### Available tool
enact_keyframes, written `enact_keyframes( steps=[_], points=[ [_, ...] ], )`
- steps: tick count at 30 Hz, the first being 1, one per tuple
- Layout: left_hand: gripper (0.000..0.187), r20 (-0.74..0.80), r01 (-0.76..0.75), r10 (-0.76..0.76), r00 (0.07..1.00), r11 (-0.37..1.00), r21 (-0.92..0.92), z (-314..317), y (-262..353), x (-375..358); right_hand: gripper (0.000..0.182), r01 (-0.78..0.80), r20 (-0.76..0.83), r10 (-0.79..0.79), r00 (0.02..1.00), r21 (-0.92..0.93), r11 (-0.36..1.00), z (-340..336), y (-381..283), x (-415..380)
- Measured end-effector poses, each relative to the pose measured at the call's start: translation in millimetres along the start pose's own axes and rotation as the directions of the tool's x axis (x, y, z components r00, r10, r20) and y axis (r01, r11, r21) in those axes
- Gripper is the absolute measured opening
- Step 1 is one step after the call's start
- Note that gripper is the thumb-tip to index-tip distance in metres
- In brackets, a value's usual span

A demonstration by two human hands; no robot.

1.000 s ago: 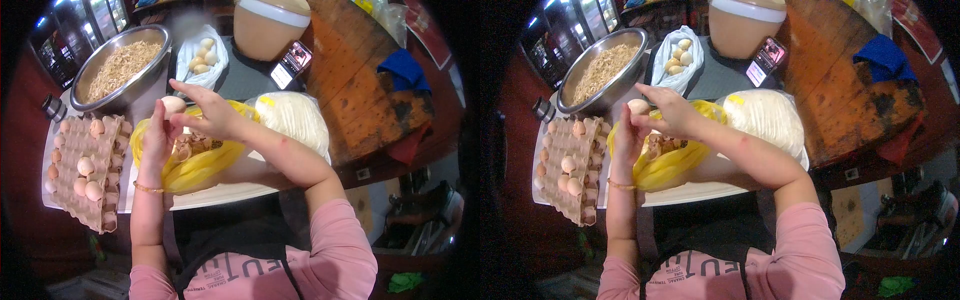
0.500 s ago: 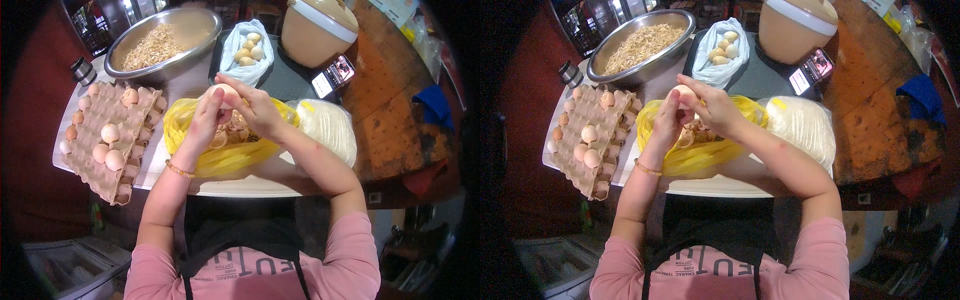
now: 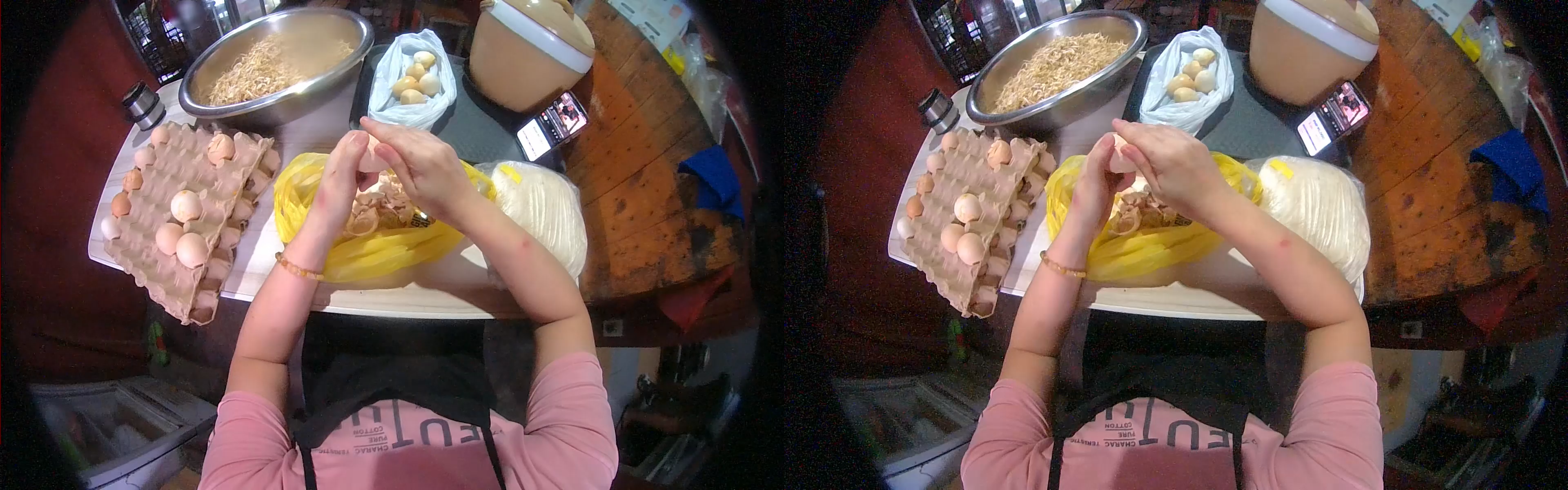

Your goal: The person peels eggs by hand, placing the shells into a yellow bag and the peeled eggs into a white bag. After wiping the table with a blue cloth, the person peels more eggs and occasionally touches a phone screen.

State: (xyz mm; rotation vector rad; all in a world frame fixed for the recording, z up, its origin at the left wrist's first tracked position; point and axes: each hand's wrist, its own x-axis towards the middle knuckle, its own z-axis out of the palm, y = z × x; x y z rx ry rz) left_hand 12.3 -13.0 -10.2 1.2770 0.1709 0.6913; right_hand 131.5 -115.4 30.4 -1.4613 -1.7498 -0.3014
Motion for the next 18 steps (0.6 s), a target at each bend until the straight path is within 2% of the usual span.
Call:
enact_keyframes(
  steps=[2,7,10,12,15,18],
  points=[
    [0.031,-0.025,0.054,-0.053,0.998,0.998,0.032,0,1,1,0.028,0.038,-0.021,-0.039,0.999,-0.038,0.999,1,3,-1],
    [0.030,-0.100,0.062,-0.059,0.993,0.998,0.026,10,2,-1,0.020,0.101,-0.045,-0.107,0.993,-0.119,0.988,0,6,-1],
    [0.029,-0.086,0.063,-0.060,0.994,0.997,0.033,7,4,-2,0.018,0.064,-0.017,-0.067,0.998,-0.118,0.991,-2,7,0],
    [0.029,-0.050,0.053,-0.051,0.997,0.997,0.049,6,5,-2,0.016,-0.099,-0.004,0.099,0.995,-0.062,0.993,-5,4,0],
    [0.029,-0.109,0.045,-0.044,0.993,0.999,0.008,5,5,0,0.019,-0.145,-0.073,0.146,0.987,0.023,0.989,-5,10,0],
    [0.029,-0.083,0.028,-0.027,0.996,1.000,0.011,2,6,0,0.020,-0.151,-0.016,0.154,0.988,0.116,0.982,-10,7,2]
  ],
)
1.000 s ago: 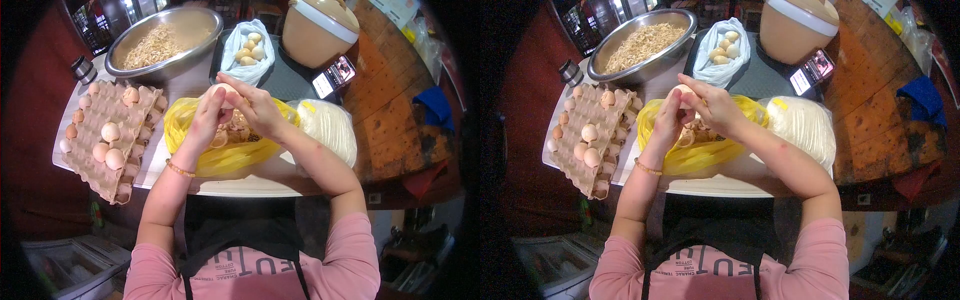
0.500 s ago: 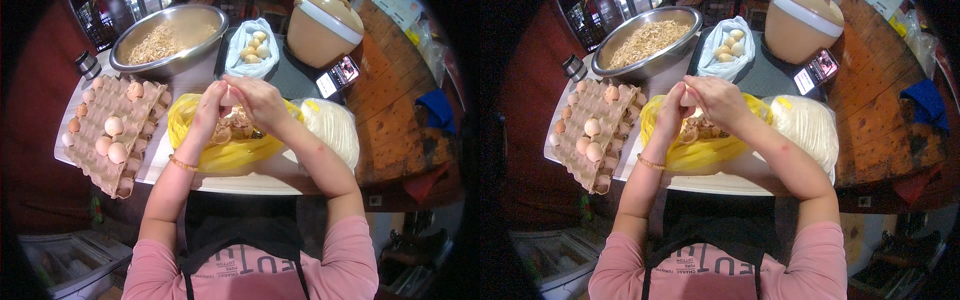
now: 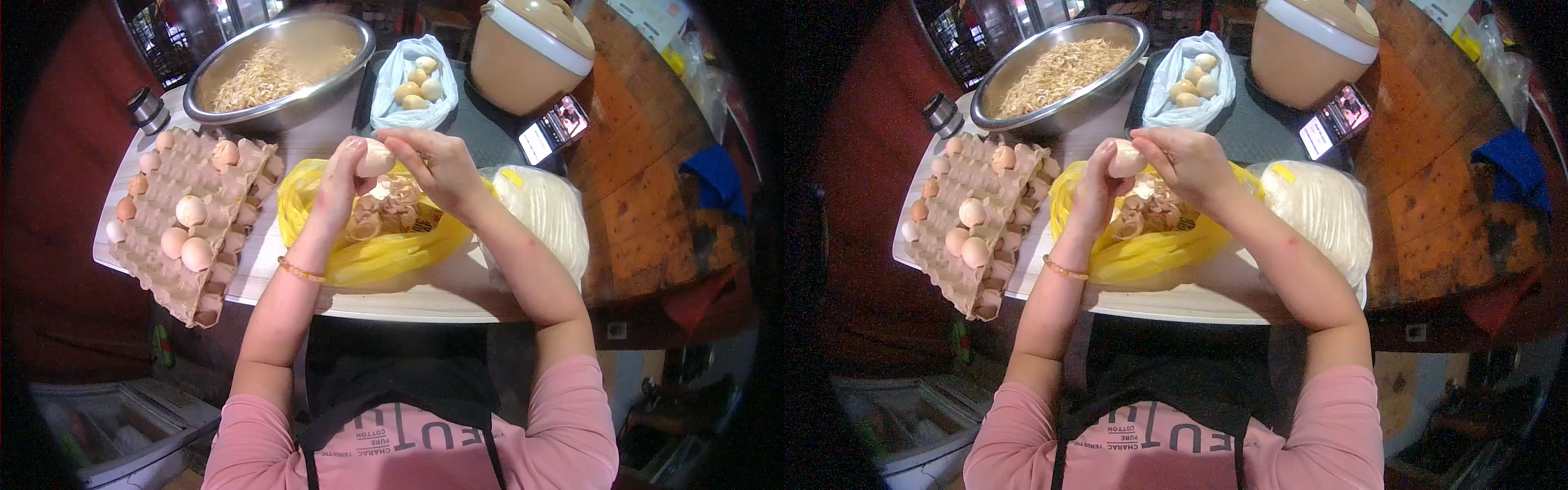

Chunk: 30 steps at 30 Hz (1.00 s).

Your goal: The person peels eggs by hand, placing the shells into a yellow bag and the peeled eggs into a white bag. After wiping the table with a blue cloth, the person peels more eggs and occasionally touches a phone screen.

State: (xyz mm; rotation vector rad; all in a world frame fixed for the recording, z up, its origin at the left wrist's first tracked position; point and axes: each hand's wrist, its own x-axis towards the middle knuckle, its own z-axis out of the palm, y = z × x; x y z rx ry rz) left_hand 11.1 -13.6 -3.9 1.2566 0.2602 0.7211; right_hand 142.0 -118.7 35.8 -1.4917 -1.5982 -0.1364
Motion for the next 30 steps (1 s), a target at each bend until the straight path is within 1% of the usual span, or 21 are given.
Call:
enact_keyframes(
  steps=[1,3,5,7,9,10,12,13,15,17,21,22,24,25,26,27,28,30],
  points=[
    [0.029,-0.014,0.011,-0.011,1.000,1.000,-0.015,1,0,0,0.020,0.000,0.000,0.000,1.000,0.002,1.000,-1,-2,0],
    [0.029,-0.025,0.024,-0.025,0.999,0.999,-0.030,2,2,-1,0.023,0.071,-0.003,-0.071,0.997,0.026,0.997,-1,-6,0],
    [0.028,-0.014,0.006,-0.006,1.000,1.000,0.019,2,3,-2,0.022,0.037,0.011,-0.038,0.999,0.027,0.999,-1,-5,-1],
    [0.028,-0.011,0.009,-0.009,1.000,1.000,0.017,3,2,-3,0.021,0.008,0.027,-0.009,1.000,0.030,1.000,1,-3,-2],
    [0.027,-0.008,0.012,-0.012,1.000,1.000,0.017,3,0,-2,0.014,0.161,-0.040,-0.166,0.985,-0.101,0.982,2,-1,-4],
    [0.027,-0.002,0.022,-0.022,1.000,1.000,0.017,2,-1,-2,0.014,0.161,-0.041,-0.165,0.985,-0.101,0.982,3,-1,-4],
    [0.027,0.008,0.033,-0.034,0.999,0.999,0.018,2,-4,-2,0.007,0.281,-0.022,-0.297,0.955,-0.261,0.924,4,-1,-3],
    [0.027,0.022,0.046,-0.046,0.999,0.999,0.026,0,-4,-2,0.007,0.279,-0.024,-0.295,0.955,-0.262,0.924,3,-1,-3],
    [0.028,0.036,0.058,-0.059,0.998,0.998,0.036,-2,-6,-2,0.006,0.319,0.016,-0.334,0.942,-0.346,0.882,3,-1,-3],
    [0.028,0.041,0.048,-0.051,0.998,0.995,0.088,-2,-5,-1,0.007,0.309,0.006,-0.327,0.945,-0.349,0.885,1,-3,-3],
    [0.025,0.030,0.013,-0.015,0.999,0.998,0.062,5,0,-3,0.007,0.303,-0.011,-0.330,0.944,-0.369,0.879,0,-2,-2],
    [0.024,0.000,0.016,-0.016,1.000,0.997,0.073,7,3,-5,0.007,0.302,-0.011,-0.330,0.944,-0.370,0.878,0,0,-1],
    [0.024,-0.029,0.019,-0.017,0.999,0.996,0.084,8,5,-6,0.010,0.237,-0.102,-0.286,0.953,-0.337,0.911,-2,4,1],
    [0.024,-0.012,0.009,-0.008,1.000,0.998,0.063,6,4,-5,0.010,0.238,-0.103,-0.287,0.953,-0.338,0.911,-2,6,-1],
    [0.025,0.006,-0.002,0.001,1.000,0.999,0.042,3,3,-5,0.006,0.209,-0.055,-0.236,0.970,-0.303,0.930,-2,8,-2],
    [0.025,0.011,-0.003,0.002,1.000,0.999,0.042,0,1,-4,0.007,0.176,-0.006,-0.184,0.983,-0.271,0.946,-3,10,-3],
    [0.026,0.019,-0.014,0.013,1.000,0.999,0.032,-3,-1,-2,0.007,0.172,-0.011,-0.182,0.983,-0.277,0.945,-2,10,-4],
    [0.027,0.047,-0.020,0.019,0.999,1.000,0.019,-5,-2,-1,0.016,0.120,-0.020,-0.123,0.992,-0.111,0.987,5,5,-5]
  ],
)
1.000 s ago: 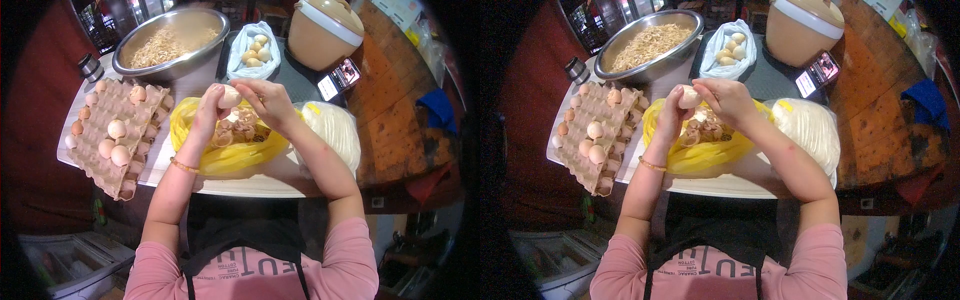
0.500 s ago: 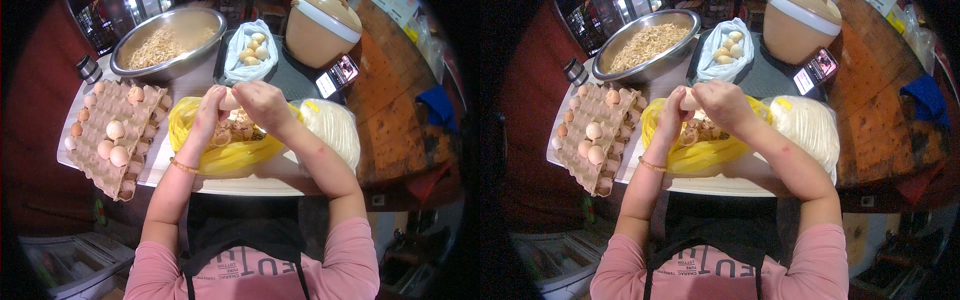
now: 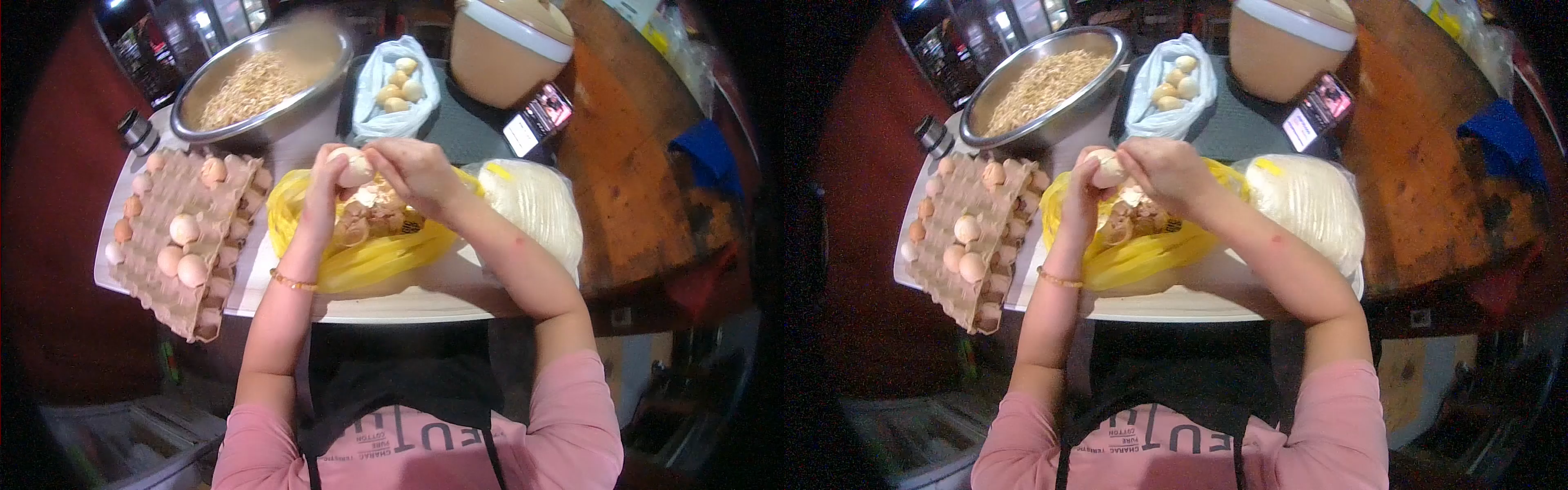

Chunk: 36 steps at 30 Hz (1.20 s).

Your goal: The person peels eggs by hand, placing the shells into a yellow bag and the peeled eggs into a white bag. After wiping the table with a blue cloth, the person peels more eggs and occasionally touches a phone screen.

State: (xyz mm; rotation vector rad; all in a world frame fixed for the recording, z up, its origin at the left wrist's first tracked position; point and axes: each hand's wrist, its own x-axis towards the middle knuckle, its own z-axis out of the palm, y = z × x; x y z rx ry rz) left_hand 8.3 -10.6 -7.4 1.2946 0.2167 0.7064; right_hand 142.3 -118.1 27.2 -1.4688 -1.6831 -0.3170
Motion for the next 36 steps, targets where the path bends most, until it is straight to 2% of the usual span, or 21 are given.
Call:
enact_keyframes(
  steps=[1,2,3,4,5,7,10,12,15,18,28,29,32,33,35,36],
  points=[
    [0.028,-0.063,-0.013,0.015,0.998,0.999,0.036,2,0,-1,0.016,-0.013,-0.009,0.013,1.000,-0.023,1.000,2,-1,0],
    [0.029,-0.118,-0.022,0.030,0.993,0.997,0.067,4,-2,-1,0.021,-0.076,0.018,0.075,0.997,0.045,0.996,3,-2,0],
    [0.030,-0.083,-0.055,0.062,0.995,0.995,0.078,2,-3,1,0.026,-0.141,0.045,0.137,0.990,0.111,0.984,2,-4,1],
    [0.030,-0.135,-0.022,0.029,0.990,0.999,0.050,4,-4,0,0.028,-0.202,0.086,0.190,0.978,0.154,0.967,0,-7,2],
    [0.032,-0.083,-0.055,0.060,0.995,0.997,0.059,2,-8,1,0.030,-0.262,0.128,0.241,0.962,0.197,0.945,-2,-11,3],
    [0.033,-0.083,-0.090,0.096,0.992,0.993,0.074,11,-5,-2,0.031,-0.158,-0.003,0.163,0.987,0.225,0.961,6,-7,-1],
    [0.034,-0.114,-0.071,0.077,0.990,0.996,0.052,13,-7,-2,0.026,-0.169,-0.049,0.188,0.981,0.261,0.950,9,-9,-2],
    [0.033,-0.079,-0.070,0.073,0.994,0.997,0.045,8,-10,-3,0.022,-0.139,-0.100,0.175,0.979,0.295,0.945,10,-8,-2],
    [0.032,-0.051,-0.055,0.057,0.997,0.997,0.046,9,-10,-2,0.019,-0.130,-0.094,0.157,0.983,0.249,0.960,9,-7,-3],
    [0.037,-0.110,-0.055,0.066,0.992,0.993,0.101,15,-8,-4,0.017,-0.098,-0.081,0.112,0.990,0.154,0.983,8,-6,-3],
    [0.031,-0.001,-0.071,0.071,0.997,0.997,0.036,10,-6,-5,0.015,-0.097,-0.120,0.107,0.987,0.086,0.992,9,-5,-2],
    [0.034,-0.026,-0.075,0.076,0.997,0.997,0.036,11,-6,-4,0.015,-0.081,-0.117,0.094,0.989,0.105,0.991,6,-7,0],
    [0.034,-0.019,-0.110,0.112,0.994,0.992,0.054,10,-3,-4,0.020,-0.268,0.003,0.280,0.960,0.296,0.917,0,-10,2],
    [0.034,-0.032,-0.113,0.115,0.993,0.992,0.062,9,-3,-5,0.020,-0.261,0.010,0.272,0.962,0.307,0.915,0,-11,3],
    [0.034,-0.040,-0.106,0.111,0.993,0.988,0.116,11,-1,-6,0.019,-0.327,0.061,0.342,0.938,0.488,0.809,0,-11,4],
    [0.035,-0.041,-0.117,0.123,0.992,0.985,0.125,10,-3,-5,0.017,-0.341,0.078,0.353,0.932,0.514,0.787,0,-9,4]
  ],
)
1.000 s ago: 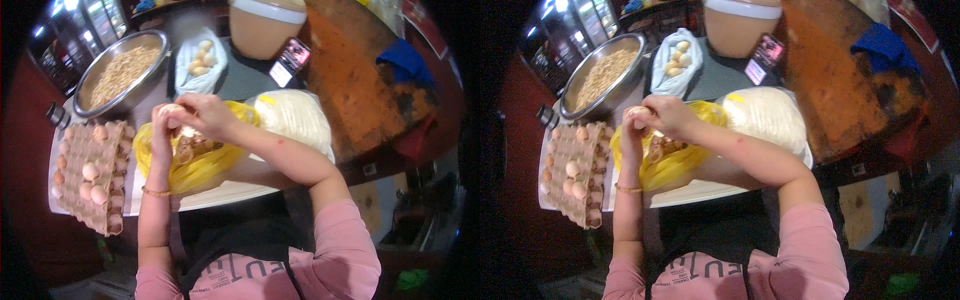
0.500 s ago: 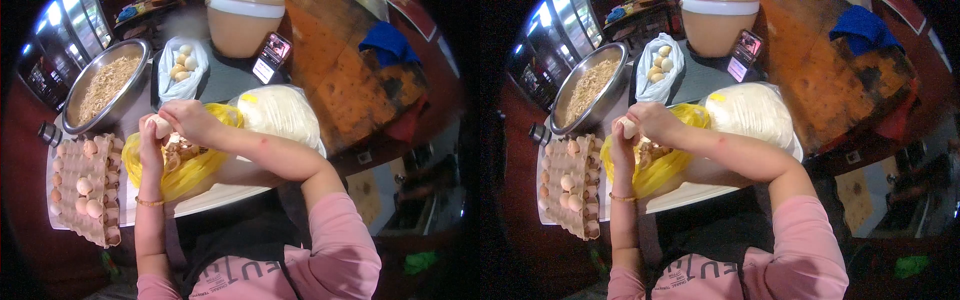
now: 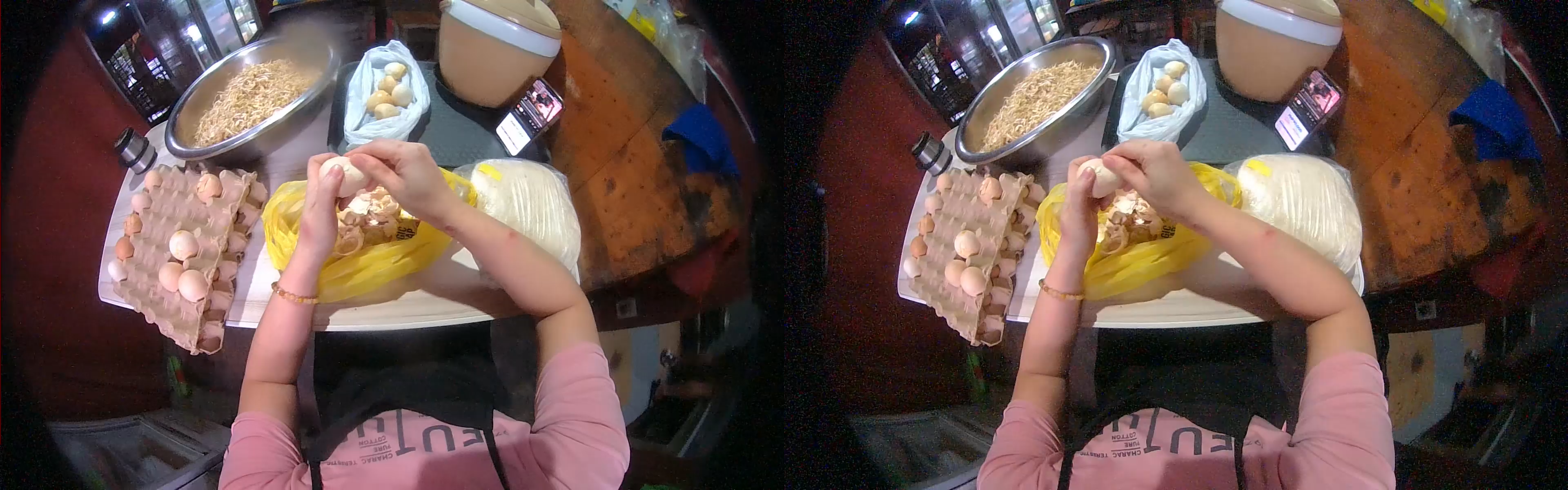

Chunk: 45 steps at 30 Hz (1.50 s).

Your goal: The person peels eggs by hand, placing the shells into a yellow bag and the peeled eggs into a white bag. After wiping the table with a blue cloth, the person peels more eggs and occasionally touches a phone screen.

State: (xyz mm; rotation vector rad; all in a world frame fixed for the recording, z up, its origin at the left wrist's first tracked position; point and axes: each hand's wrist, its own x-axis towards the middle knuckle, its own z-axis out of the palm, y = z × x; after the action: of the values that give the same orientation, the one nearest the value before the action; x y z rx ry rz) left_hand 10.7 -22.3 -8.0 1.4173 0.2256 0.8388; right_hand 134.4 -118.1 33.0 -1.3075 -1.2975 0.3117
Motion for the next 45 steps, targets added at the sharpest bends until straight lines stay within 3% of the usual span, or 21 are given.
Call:
enact_keyframes(
  steps=[1,3,9,13,19,22,24,26,28,31,33,37,39,41,45],
  points=[
    [0.035,-0.005,0.000,0.000,1.000,1.000,0.001,-1,-1,0,0.017,0.000,0.004,0.000,1.000,0.002,1.000,-1,2,0],
    [0.029,0.064,-0.003,0.004,0.998,1.000,-0.020,-2,-3,0,0.018,0.060,0.045,-0.053,0.998,-0.186,0.981,-2,4,0],
    [0.034,0.050,0.052,-0.051,0.997,0.998,-0.021,-1,-3,-1,0.015,0.154,0.002,-0.163,0.987,-0.324,0.933,2,4,-3],
    [0.035,0.054,0.035,-0.035,0.998,0.999,-0.007,-1,-3,0,0.016,0.120,-0.039,-0.138,0.990,-0.305,0.945,2,1,-4],
    [0.037,0.023,-0.014,0.016,1.000,0.995,-0.096,-2,12,0,0.018,0.006,-0.056,-0.012,0.998,-0.108,0.994,-4,-4,-1],
    [0.037,-0.076,-0.108,0.094,0.993,0.971,-0.213,-10,14,0,0.017,-0.021,0.023,0.025,0.999,-0.151,0.988,-4,-8,-3],
    [0.038,-0.108,-0.130,0.108,0.988,0.969,-0.212,-11,16,0,0.017,0.018,0.169,0.024,0.985,-0.240,0.971,-4,-10,-4],
    [0.039,-0.138,-0.149,0.121,0.983,0.966,-0.213,-10,19,0,0.018,0.056,0.177,-0.008,0.984,-0.264,0.963,-4,-6,-4],
    [0.040,-0.147,-0.142,0.119,0.982,0.977,-0.157,-8,20,-1,0.019,0.092,0.184,-0.039,0.982,-0.289,0.953,-4,-6,-4],
    [0.038,-0.100,-0.185,0.177,0.979,0.980,-0.070,-9,14,0,0.021,0.131,0.066,-0.122,0.990,-0.164,0.978,0,-8,-3],
    [0.038,-0.066,-0.201,0.198,0.978,0.978,-0.053,-8,12,1,0.028,-0.016,0.021,0.013,1.000,0.122,0.992,-1,-11,-4],
    [0.043,0.011,-0.245,0.245,0.970,0.969,0.032,-1,5,1,0.028,0.012,-0.035,-0.016,0.999,-0.096,0.995,-2,-14,-4],
    [0.043,0.022,-0.242,0.241,0.970,0.968,0.064,1,6,1,0.025,0.112,-0.076,-0.119,0.990,-0.092,0.989,-1,-6,-1],
    [0.042,0.021,-0.267,0.267,0.964,0.955,0.126,4,6,1,0.023,0.100,-0.097,-0.109,0.989,-0.093,0.991,-2,-2,0],
    [0.041,0.039,-0.270,0.268,0.963,0.938,0.217,0,2,3,0.021,0.223,-0.089,-0.257,0.962,-0.286,0.932,-4,7,2]
  ],
)
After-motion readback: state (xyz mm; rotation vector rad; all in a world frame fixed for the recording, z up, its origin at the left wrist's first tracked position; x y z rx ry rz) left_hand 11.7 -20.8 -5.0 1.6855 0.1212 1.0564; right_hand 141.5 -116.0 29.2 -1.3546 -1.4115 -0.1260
